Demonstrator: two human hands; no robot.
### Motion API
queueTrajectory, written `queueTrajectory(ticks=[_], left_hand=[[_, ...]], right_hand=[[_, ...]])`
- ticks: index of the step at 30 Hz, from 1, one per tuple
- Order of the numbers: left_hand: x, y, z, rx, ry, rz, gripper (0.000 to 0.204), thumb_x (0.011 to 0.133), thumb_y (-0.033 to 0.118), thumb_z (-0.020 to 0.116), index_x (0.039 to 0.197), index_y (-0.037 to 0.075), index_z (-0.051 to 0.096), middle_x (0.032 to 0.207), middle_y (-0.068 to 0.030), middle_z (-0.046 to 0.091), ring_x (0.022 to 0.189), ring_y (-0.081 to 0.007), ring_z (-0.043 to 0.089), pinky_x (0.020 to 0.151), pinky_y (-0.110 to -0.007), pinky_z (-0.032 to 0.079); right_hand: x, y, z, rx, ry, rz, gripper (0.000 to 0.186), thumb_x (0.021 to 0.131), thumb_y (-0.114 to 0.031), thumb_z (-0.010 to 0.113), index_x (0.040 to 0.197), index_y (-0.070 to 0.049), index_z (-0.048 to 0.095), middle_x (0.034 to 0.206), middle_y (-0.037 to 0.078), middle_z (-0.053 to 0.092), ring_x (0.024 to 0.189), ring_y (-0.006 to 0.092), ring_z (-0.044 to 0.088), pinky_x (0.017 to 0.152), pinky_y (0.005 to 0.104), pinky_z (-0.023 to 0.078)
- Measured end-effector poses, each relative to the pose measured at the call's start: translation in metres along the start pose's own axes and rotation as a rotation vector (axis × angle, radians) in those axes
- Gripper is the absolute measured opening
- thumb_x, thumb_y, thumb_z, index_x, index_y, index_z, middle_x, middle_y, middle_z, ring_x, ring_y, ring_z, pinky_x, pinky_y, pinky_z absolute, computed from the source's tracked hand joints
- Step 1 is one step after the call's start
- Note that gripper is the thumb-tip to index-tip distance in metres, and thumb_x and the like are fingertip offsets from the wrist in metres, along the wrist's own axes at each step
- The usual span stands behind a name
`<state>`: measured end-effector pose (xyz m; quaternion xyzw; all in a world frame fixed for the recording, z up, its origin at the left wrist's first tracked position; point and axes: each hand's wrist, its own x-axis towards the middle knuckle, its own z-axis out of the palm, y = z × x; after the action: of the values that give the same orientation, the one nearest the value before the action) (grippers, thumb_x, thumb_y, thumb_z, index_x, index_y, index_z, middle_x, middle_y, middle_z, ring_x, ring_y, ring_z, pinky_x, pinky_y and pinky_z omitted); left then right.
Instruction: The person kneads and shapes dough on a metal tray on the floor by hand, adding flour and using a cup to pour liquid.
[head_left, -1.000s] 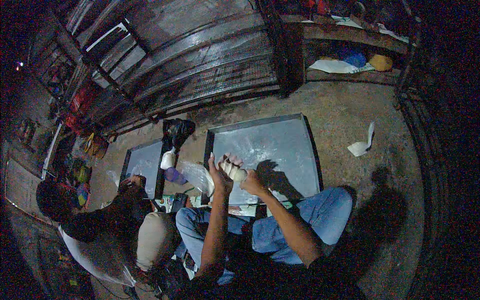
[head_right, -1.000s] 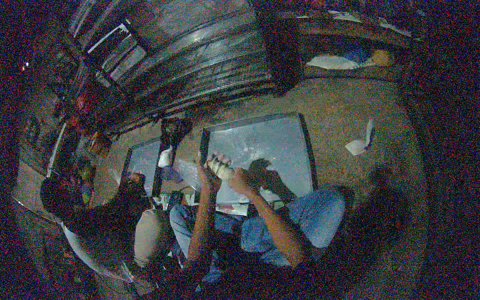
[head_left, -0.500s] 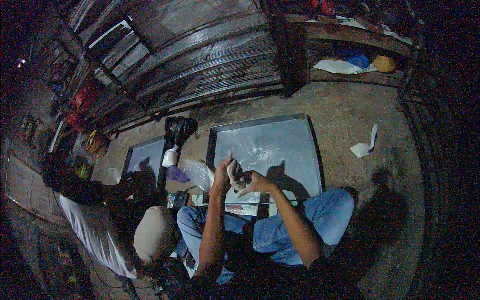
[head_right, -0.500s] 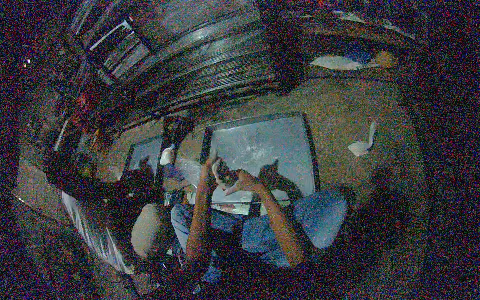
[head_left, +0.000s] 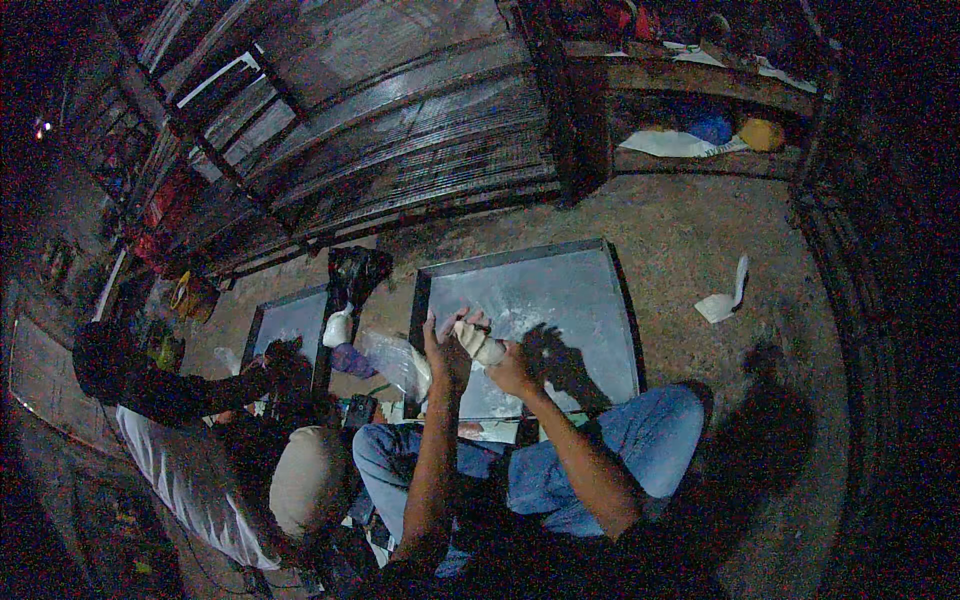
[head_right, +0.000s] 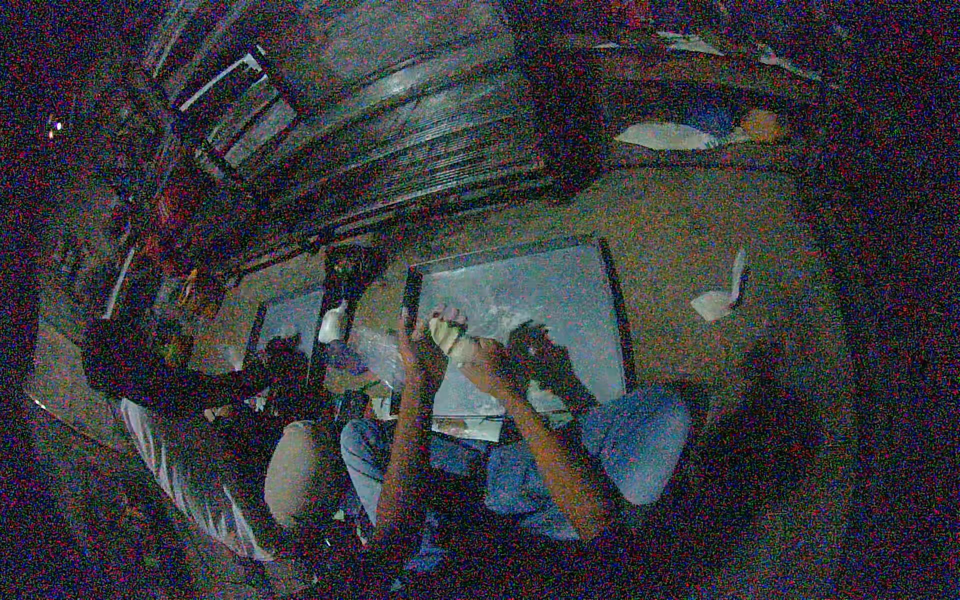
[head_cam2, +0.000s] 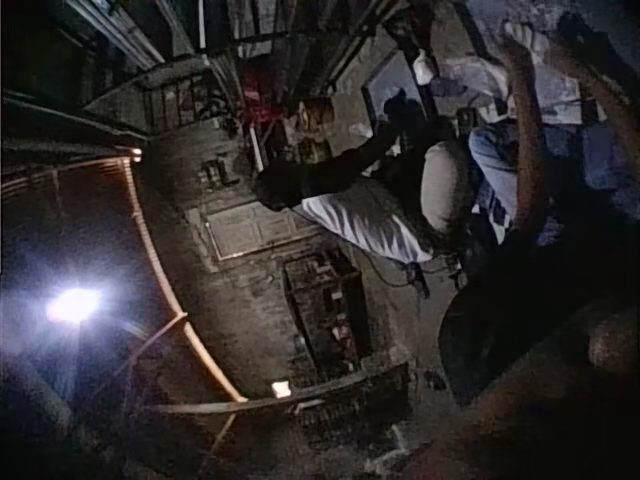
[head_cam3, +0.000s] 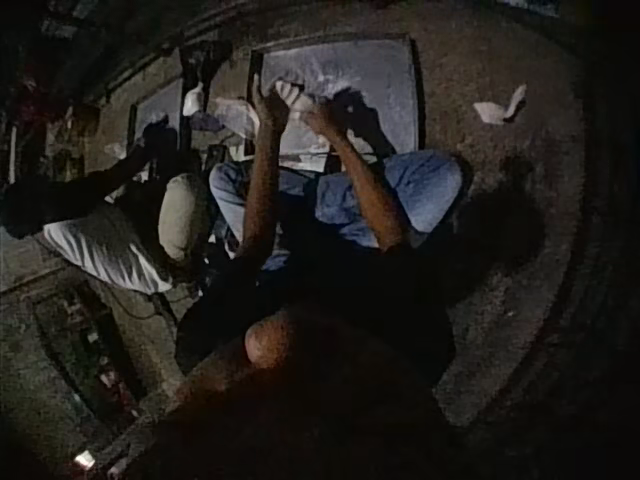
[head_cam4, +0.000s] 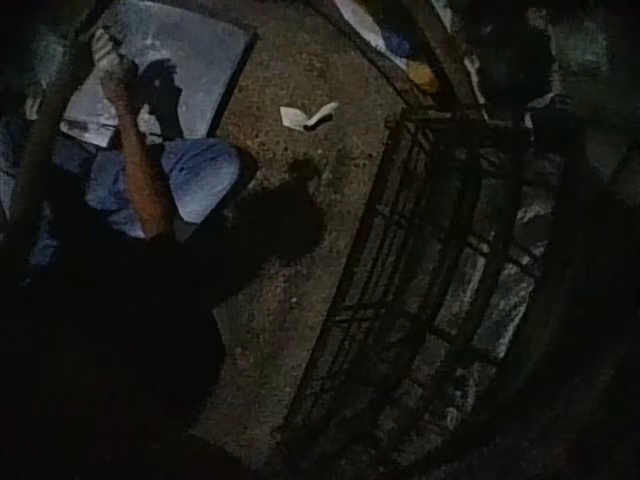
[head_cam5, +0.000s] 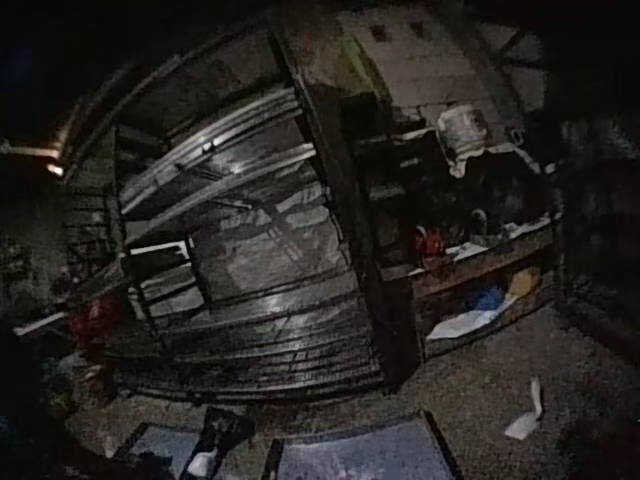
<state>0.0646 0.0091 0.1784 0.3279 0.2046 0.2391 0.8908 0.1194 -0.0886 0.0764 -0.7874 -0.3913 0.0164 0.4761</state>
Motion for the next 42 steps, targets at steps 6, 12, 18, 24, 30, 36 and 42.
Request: queueTrajectory(ticks=[6,12,18,24,30,36,42], left_hand=[[0.0,-0.015,0.005,0.192,0.378,0.067,0.04,0.09,0.045,0.054,0.072,0.01,0.052,0.062,-0.0044,0.053,0.054,-0.0169,0.054,0.055,-0.031,0.046],[0.005,0.001,0.005,0.472,0.408,0.103,0.053,0.091,0.041,0.055,0.05,0.013,0.037,0.046,0.0026,0.031,0.037,-0.0103,0.029,0.04,-0.03,0.027],[-0.005,0.015,-0.016,0.42,-0.183,-0.132,0.048,0.094,0.046,0.045,0.066,0.008,0.054,0.057,-0.004,0.052,0.049,-0.0154,0.051,0.049,-0.03,0.042],[0.02,0.004,-0.01,0.521,-0.215,0.185,0.066,0.095,0.053,0.034,0.13,-0.002,0.045,0.133,-0.0157,0.049,0.124,-0.0263,0.046,0.108,-0.04,0.027],[-0.004,-0.012,-0.066,0.634,-0.076,0.182,0.059,0.093,0.042,0.049,0.134,0.0,0.044,0.13,-0.0145,0.051,0.123,-0.0257,0.046,0.104,-0.04,0.033],[-0.047,-0.058,-0.047,0.755,-0.183,-0.109,0.073,0.075,0.01,0.072,0.137,0.002,0.034,0.124,-0.0133,0.052,0.113,-0.0221,0.051,0.094,-0.034,0.043],[-0.044,-0.063,-0.048,1.083,-0.247,-0.217,0.043,0.078,0.022,0.069,0.112,0.0,0.053,0.097,-0.0084,0.062,0.088,-0.0178,0.06,0.079,-0.031,0.048]], right_hand=[[-0.002,-0.017,-0.005,0.162,-0.163,0.138,0.049,0.065,-0.008,0.07,0.108,0.003,0.05,0.096,0.025,0.061,0.091,0.0415,0.059,0.077,0.0453,0.048],[0.002,-0.025,-0.032,0.31,-0.366,0.025,0.073,0.054,-0.023,0.083,0.114,0.003,0.051,0.106,0.022,0.059,0.099,0.0325,0.057,0.083,0.0398,0.047],[0.014,-0.02,-0.031,0.746,-0.691,-0.109,0.066,0.054,-0.024,0.088,0.107,-0.002,0.055,0.082,-0.001,0.057,0.076,0.0119,0.053,0.073,0.0291,0.047],[0.01,-0.017,-0.031,0.893,-0.542,0.279,0.066,0.061,-0.023,0.085,0.112,-0.002,0.048,0.087,0.002,0.054,0.077,0.0153,0.052,0.072,0.0299,0.045],[0.017,-0.008,-0.028,0.823,-0.333,0.396,0.074,0.066,-0.029,0.082,0.121,0.0,0.042,0.102,0.011,0.058,0.092,0.0217,0.057,0.081,0.0333,0.046],[0.014,0.009,-0.012,0.855,0.023,0.314,0.047,0.067,-0.015,0.079,0.107,-0.004,0.057,0.096,0.004,0.059,0.086,0.0166,0.058,0.079,0.0308,0.048],[0.016,0.004,-0.038,0.95,-0.195,0.26,0.028,0.069,-0.003,0.072,0.091,-0.005,0.055,0.084,0.004,0.059,0.075,0.0179,0.06,0.067,0.0344,0.052]])
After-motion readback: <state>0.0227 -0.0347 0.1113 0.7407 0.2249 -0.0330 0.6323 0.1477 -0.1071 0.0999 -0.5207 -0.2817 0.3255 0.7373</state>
